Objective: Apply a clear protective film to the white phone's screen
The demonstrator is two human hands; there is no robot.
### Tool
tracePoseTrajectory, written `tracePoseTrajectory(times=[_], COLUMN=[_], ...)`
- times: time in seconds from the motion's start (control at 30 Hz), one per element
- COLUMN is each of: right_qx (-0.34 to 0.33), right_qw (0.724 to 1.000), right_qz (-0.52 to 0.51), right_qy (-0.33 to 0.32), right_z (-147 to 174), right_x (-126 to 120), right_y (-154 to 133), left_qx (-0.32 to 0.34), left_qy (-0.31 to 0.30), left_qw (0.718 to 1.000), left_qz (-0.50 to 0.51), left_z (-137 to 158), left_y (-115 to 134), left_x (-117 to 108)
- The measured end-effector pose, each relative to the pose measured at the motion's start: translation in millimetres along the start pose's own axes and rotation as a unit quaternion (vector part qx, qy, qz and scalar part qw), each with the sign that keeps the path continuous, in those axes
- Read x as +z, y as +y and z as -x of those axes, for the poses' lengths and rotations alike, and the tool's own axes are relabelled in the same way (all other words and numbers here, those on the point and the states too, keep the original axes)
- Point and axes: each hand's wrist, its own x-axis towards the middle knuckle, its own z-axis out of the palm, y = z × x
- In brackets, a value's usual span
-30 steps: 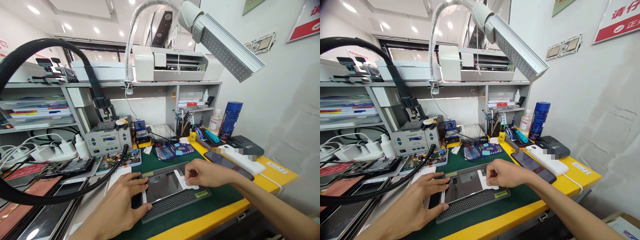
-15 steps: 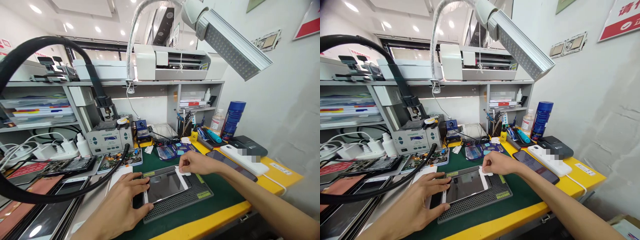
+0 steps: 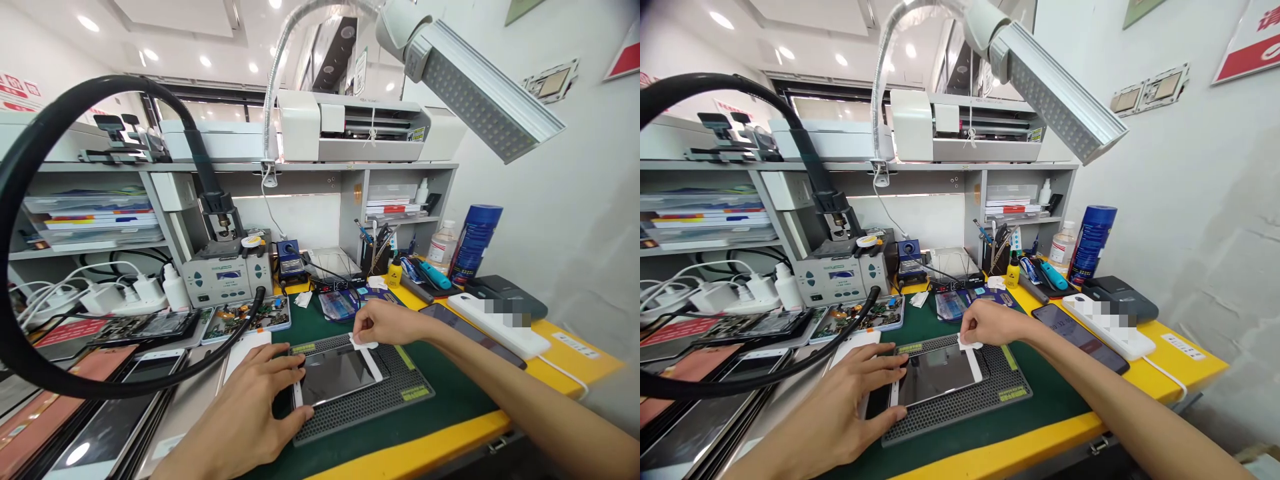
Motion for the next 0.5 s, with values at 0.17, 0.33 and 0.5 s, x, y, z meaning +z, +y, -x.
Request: tracePoseTrajectory(times=[0.17, 0.33, 0.5], right_qx=[-0.010, -0.024, -0.043], right_qw=[1.000, 0.999, 0.998], right_qz=[0.012, 0.024, 0.035], right_qy=[-0.013, -0.029, -0.044], right_z=[-7.4, -15.7, -26.6], right_x=[2.9, 8.2, 15.1], right_y=[-13.0, -28.4, -42.4], left_qx=[0.019, 0.015, 0.008], left_qy=[0.031, 0.051, 0.041], left_qw=[0.999, 0.999, 0.999], left_qz=[-0.009, -0.002, -0.001], left_z=[3.2, 5.4, 5.3], left_y=[0.4, 8.1, 13.0], left_x=[4.4, 0.4, -3.1])
